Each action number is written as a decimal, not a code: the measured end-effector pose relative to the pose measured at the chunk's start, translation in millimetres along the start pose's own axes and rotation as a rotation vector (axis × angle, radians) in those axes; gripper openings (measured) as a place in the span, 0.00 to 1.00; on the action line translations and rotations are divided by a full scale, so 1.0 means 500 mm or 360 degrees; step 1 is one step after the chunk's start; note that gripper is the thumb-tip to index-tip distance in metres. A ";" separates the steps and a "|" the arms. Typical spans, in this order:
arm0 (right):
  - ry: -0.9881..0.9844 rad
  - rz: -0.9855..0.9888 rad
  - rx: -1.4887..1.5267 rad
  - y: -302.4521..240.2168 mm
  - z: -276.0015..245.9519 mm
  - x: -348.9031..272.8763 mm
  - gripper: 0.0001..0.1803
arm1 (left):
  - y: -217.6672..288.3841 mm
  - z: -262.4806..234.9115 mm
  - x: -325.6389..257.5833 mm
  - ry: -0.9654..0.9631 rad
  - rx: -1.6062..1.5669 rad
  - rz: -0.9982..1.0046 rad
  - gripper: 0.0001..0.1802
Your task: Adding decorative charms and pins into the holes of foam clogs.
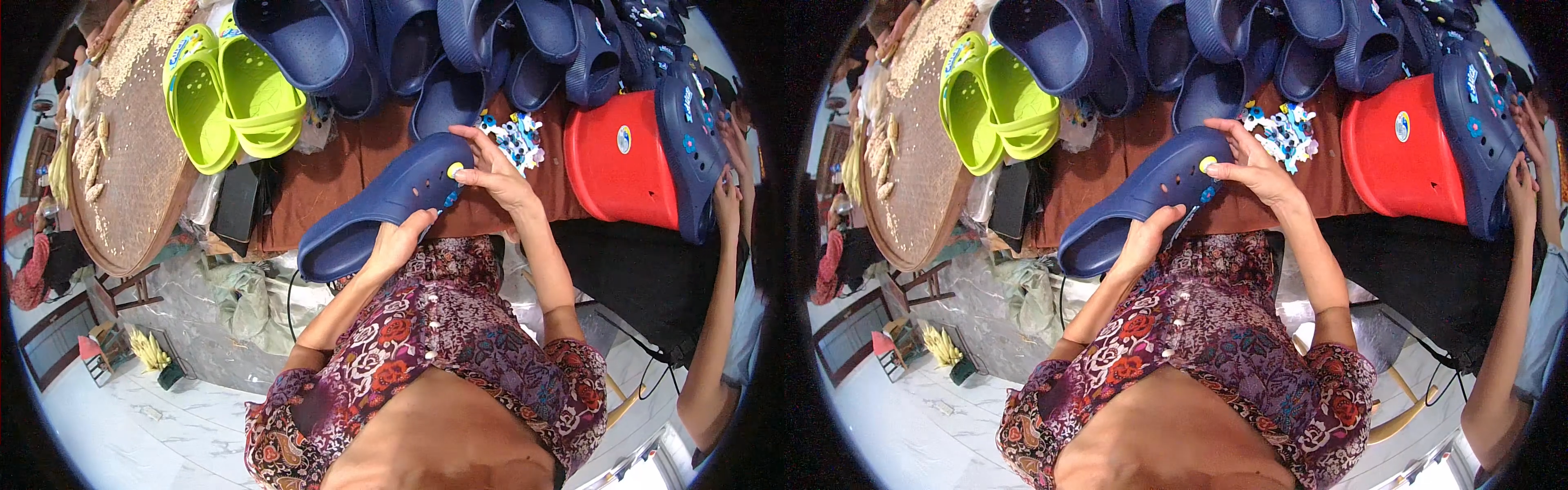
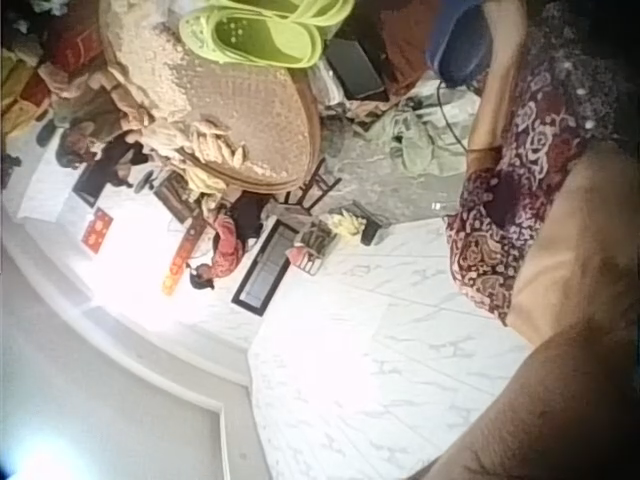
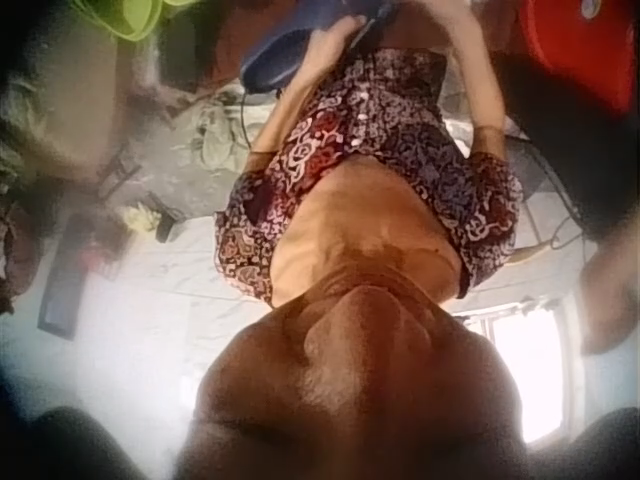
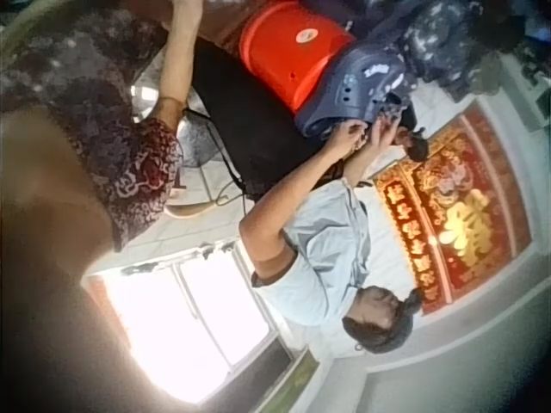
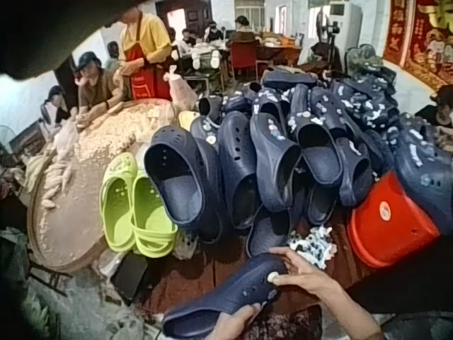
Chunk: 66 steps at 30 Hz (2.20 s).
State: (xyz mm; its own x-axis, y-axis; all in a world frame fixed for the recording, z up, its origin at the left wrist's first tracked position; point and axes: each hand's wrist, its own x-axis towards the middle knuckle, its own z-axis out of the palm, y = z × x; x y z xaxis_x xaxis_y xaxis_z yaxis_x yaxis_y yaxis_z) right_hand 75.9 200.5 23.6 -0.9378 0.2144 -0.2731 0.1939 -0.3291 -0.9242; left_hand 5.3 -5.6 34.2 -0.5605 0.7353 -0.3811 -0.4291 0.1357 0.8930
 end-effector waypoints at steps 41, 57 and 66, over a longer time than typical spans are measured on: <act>0.0135 -0.0473 -0.0533 0.032 0.032 -0.021 0.36 | -0.006 0.005 -0.026 0.0093 0.0126 0.0212 0.18; 0.0420 -0.0455 -0.1095 0.043 0.060 -0.015 0.36 | -0.011 -0.037 0.022 0.0211 -0.0915 -0.0533 0.21; 0.0349 -0.0487 -0.1511 0.031 0.061 -0.020 0.35 | 0.013 -0.044 0.016 0.0226 -0.0770 -0.0548 0.19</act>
State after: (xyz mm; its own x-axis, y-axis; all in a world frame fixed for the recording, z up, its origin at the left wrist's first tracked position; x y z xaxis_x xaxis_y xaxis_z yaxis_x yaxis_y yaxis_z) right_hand 79.5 165.1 20.4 -0.9306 0.3618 0.0557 0.1922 0.6126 -0.7667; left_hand -17.6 -13.6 31.9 -0.4070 0.6024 -0.6866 -0.8570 0.0084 0.5152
